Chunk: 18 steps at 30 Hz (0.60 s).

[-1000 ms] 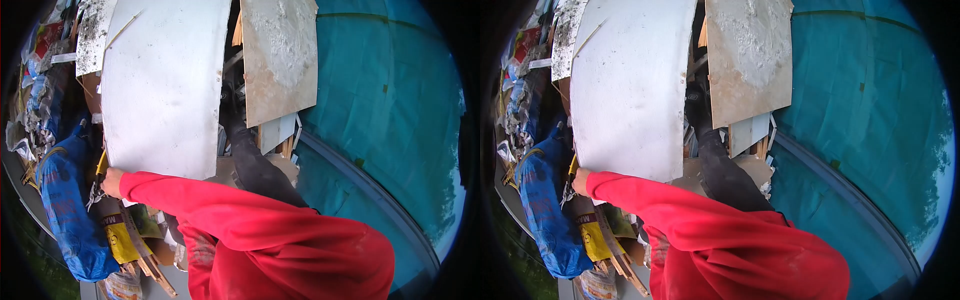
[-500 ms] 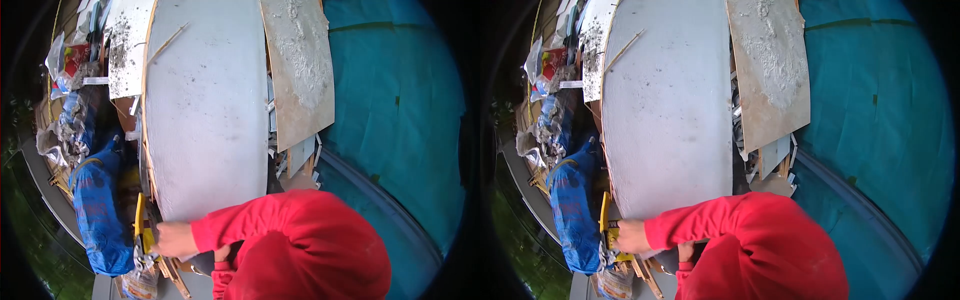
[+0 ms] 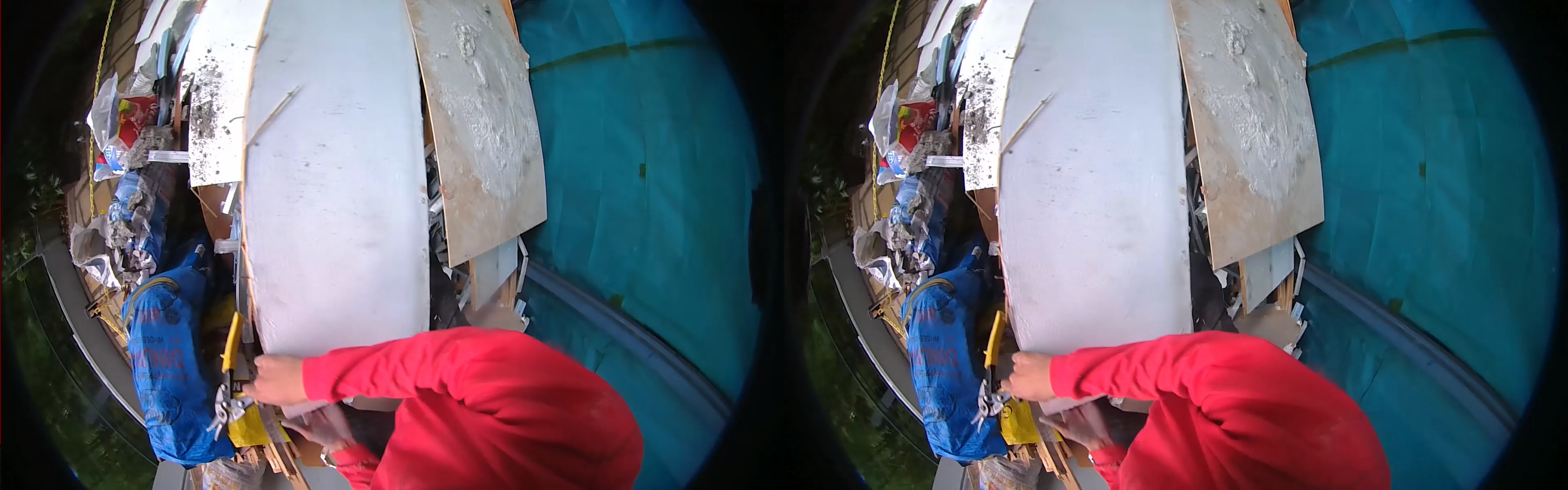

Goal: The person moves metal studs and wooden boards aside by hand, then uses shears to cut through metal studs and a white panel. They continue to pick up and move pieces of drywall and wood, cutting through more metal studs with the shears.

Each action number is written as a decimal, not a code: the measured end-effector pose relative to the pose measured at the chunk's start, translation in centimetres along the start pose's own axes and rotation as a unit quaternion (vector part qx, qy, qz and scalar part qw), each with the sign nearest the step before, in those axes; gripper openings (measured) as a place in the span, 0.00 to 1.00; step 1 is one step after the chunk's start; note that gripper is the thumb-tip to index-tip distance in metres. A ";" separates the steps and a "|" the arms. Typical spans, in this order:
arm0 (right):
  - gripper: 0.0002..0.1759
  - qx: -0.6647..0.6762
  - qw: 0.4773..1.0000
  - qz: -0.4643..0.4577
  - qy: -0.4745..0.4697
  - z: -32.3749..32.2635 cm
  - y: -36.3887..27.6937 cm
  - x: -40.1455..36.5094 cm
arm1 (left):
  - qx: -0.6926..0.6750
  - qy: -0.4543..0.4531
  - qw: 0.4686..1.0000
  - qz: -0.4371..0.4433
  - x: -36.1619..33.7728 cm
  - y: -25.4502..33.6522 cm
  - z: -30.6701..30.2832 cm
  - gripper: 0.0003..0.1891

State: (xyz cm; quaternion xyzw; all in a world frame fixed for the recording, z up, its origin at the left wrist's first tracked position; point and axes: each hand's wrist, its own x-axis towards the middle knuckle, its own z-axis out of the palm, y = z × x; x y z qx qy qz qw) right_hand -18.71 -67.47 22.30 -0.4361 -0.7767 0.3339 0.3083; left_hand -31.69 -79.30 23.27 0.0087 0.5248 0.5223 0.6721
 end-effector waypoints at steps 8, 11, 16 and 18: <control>0.17 0.223 0.941 0.225 0.120 -7.0 2.8 -16.9 | 0.158 -0.025 0.983 -0.093 7.7 1.1 -5.9 0.30; 0.17 0.077 0.903 0.376 0.193 -10.7 1.0 -29.3 | 0.230 0.005 0.972 -0.045 6.9 -0.4 -1.9 0.36; 0.17 0.052 0.856 0.512 0.040 -6.1 4.0 -44.5 | 0.232 0.035 0.971 -0.043 6.8 -0.1 -2.6 0.35; 0.16 0.006 0.860 0.511 -0.008 -1.7 7.5 -47.9 | 0.223 0.039 0.973 -0.048 6.7 -0.2 -2.7 0.33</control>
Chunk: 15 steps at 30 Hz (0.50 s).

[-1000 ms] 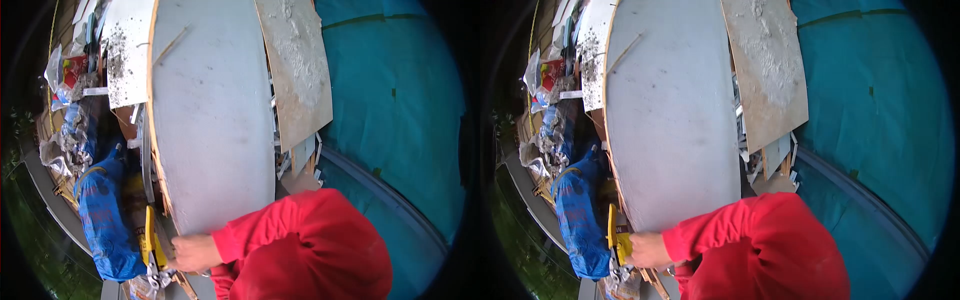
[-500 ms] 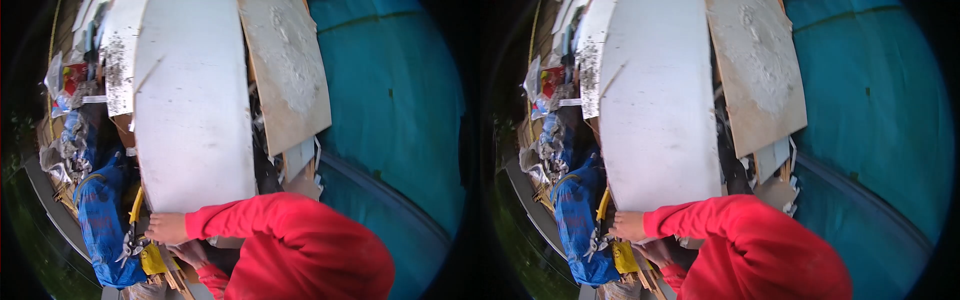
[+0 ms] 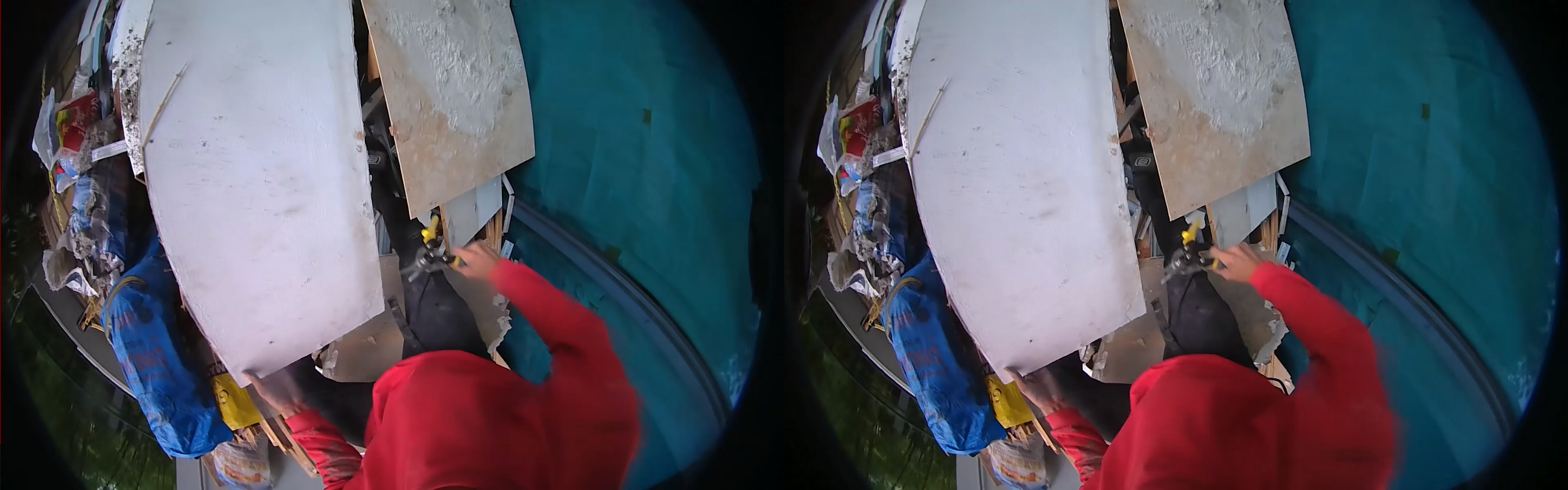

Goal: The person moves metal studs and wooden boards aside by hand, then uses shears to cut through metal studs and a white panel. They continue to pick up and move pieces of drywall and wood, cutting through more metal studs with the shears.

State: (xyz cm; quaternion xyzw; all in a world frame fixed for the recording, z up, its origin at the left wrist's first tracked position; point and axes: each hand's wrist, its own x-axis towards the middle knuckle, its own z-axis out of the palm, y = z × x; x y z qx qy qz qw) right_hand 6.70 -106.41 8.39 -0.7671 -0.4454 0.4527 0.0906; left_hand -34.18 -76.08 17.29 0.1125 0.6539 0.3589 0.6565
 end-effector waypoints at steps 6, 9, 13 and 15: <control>0.18 -0.088 0.992 0.078 -0.040 4.6 7.4 7.9 | -0.042 -0.010 0.999 -0.024 -0.2 0.1 0.7 0.30; 0.19 -0.126 0.986 0.102 -0.044 2.9 8.6 6.6 | -0.030 -0.009 0.999 -0.036 -0.2 0.3 0.1 0.29; 0.21 -0.171 0.979 0.105 -0.038 -0.5 7.0 4.0 | -0.023 -0.022 0.999 -0.043 0.5 -1.4 0.6 0.27; 0.21 -0.160 0.968 0.167 -0.102 -2.4 6.4 3.3 | -0.001 -0.015 0.999 -0.052 0.5 -4.8 0.1 0.29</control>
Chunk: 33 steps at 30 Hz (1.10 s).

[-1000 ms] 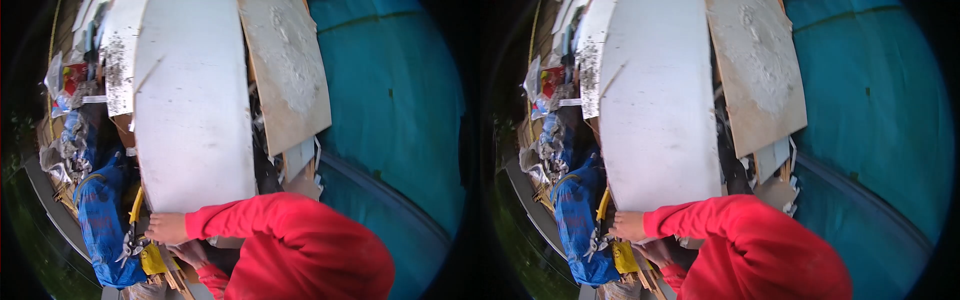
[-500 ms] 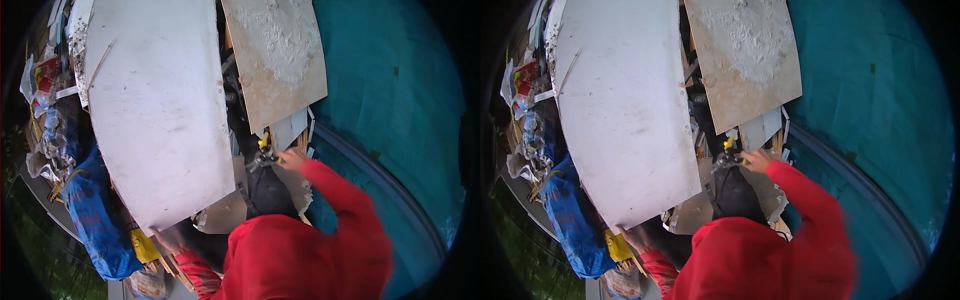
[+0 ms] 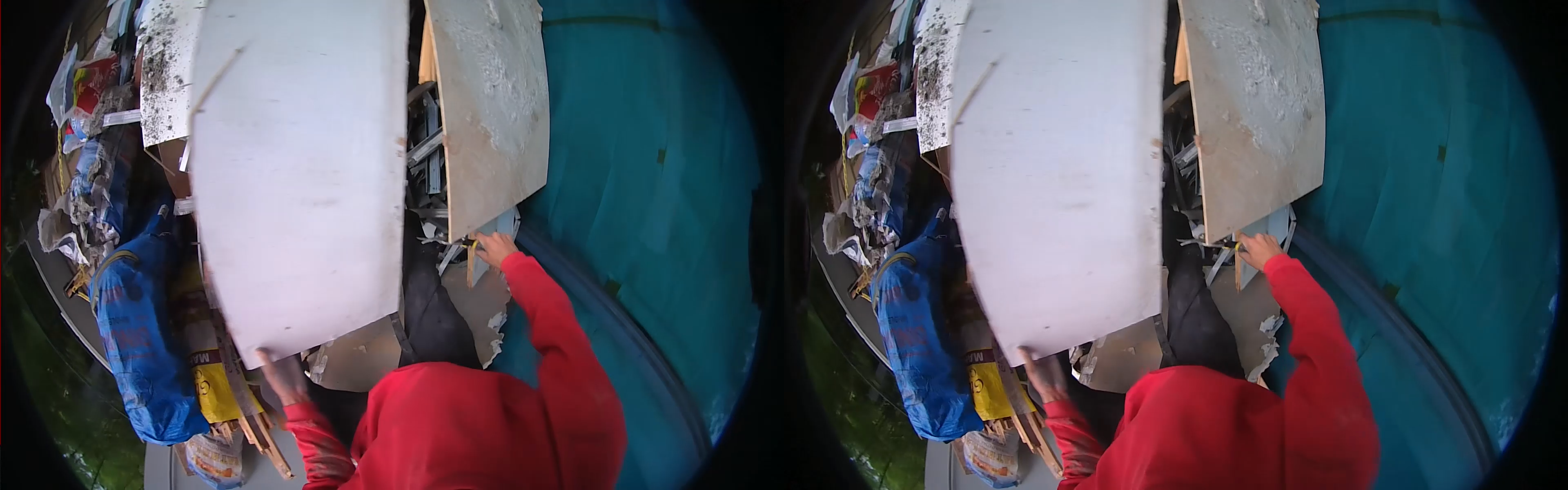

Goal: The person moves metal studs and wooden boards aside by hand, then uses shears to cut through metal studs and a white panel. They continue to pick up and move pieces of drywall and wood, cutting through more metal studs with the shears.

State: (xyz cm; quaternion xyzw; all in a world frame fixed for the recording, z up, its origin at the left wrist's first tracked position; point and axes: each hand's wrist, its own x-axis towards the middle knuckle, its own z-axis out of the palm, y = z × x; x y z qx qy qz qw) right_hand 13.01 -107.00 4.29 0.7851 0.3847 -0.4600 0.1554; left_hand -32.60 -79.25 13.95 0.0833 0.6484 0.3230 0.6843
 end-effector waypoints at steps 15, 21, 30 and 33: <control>0.28 0.062 0.998 0.020 -0.011 -2.9 2.5 -4.7 | 0.059 0.123 0.991 0.016 -7.7 -8.6 6.3 0.31; 0.27 0.086 0.995 0.038 -0.019 -3.3 3.2 -4.5 | 0.043 0.099 0.994 0.014 -10.1 -11.7 7.0 0.32; 0.29 0.087 0.995 0.054 -0.015 -0.4 3.0 -3.3 | 0.086 0.126 0.988 -0.023 -7.9 -14.6 5.3 0.14; 0.27 0.137 0.988 0.056 0.053 1.1 0.9 -3.8 | 0.070 0.104 0.992 0.006 -6.8 -14.9 4.5 0.15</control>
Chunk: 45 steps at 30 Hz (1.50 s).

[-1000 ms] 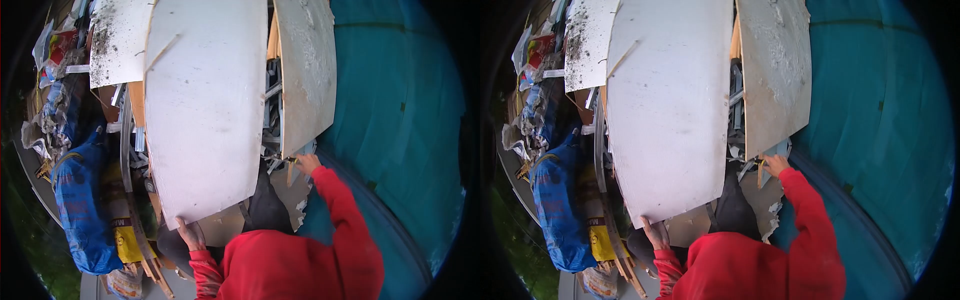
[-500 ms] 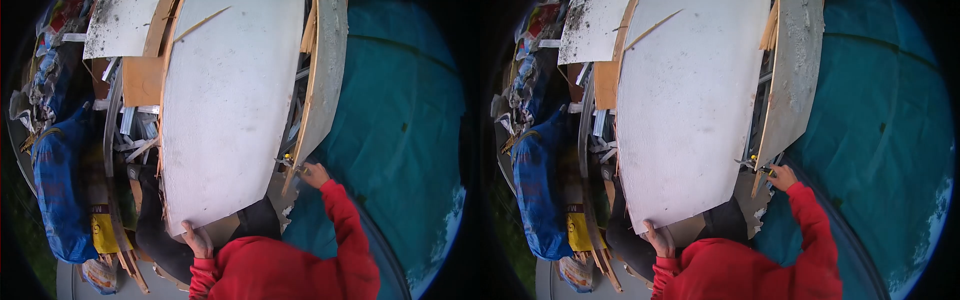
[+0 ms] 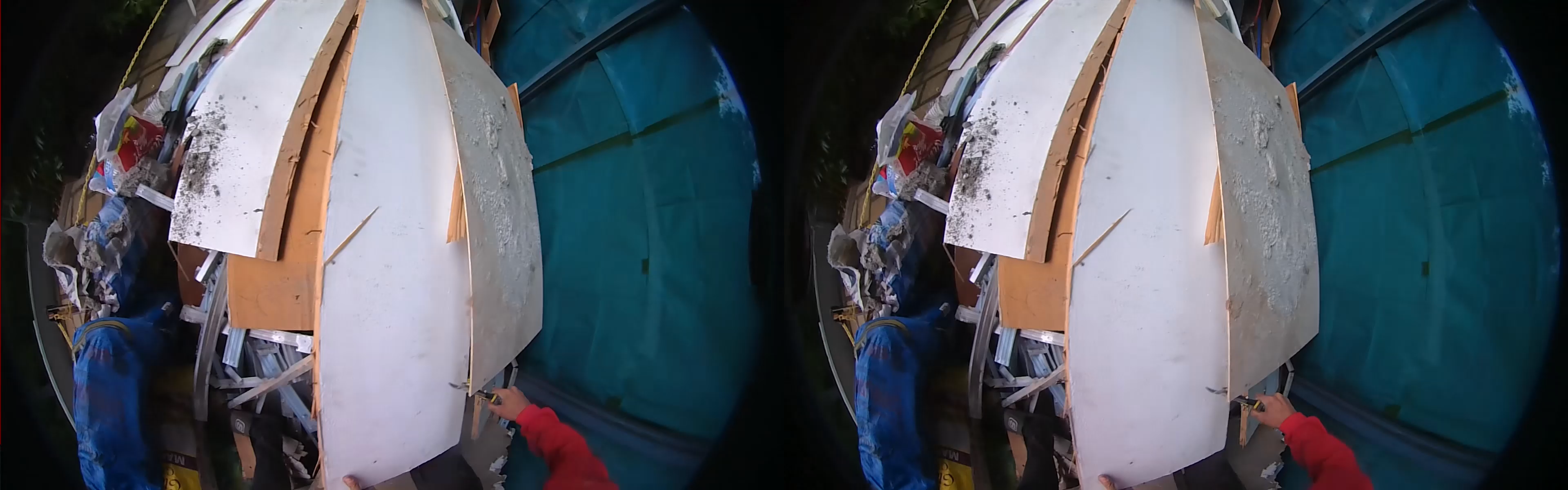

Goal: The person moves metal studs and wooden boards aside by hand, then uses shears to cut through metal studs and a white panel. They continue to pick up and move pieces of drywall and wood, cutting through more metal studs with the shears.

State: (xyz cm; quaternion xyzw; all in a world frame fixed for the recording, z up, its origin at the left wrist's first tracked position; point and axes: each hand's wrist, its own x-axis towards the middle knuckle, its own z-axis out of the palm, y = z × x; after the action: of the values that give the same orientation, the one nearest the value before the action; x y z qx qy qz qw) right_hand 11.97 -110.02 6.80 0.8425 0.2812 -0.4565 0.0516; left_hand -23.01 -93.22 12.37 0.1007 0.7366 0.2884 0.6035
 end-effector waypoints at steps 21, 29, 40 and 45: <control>0.24 0.066 0.996 0.012 0.063 7.4 -2.3 2.2 | -0.070 -0.097 0.992 -0.034 7.2 2.1 -2.5 0.28; 0.21 0.070 0.996 0.056 0.029 5.2 -5.9 2.8 | -0.112 -0.095 0.985 -0.086 7.7 1.7 -4.6 0.33; 0.12 0.178 0.972 0.012 0.153 7.5 -7.1 1.9 | -0.099 -0.193 0.964 -0.153 6.4 4.1 -6.0 0.45; 0.11 0.192 0.964 -0.025 0.185 7.2 -5.1 1.3 | -0.084 -0.222 0.943 -0.234 6.0 4.0 -8.6 0.49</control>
State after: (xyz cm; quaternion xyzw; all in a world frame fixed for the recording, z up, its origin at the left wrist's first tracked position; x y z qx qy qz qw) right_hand 4.56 -107.66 2.45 0.8991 0.2137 -0.3396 -0.1752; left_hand -33.43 -89.58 10.53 -0.0637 0.5598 0.1704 0.8084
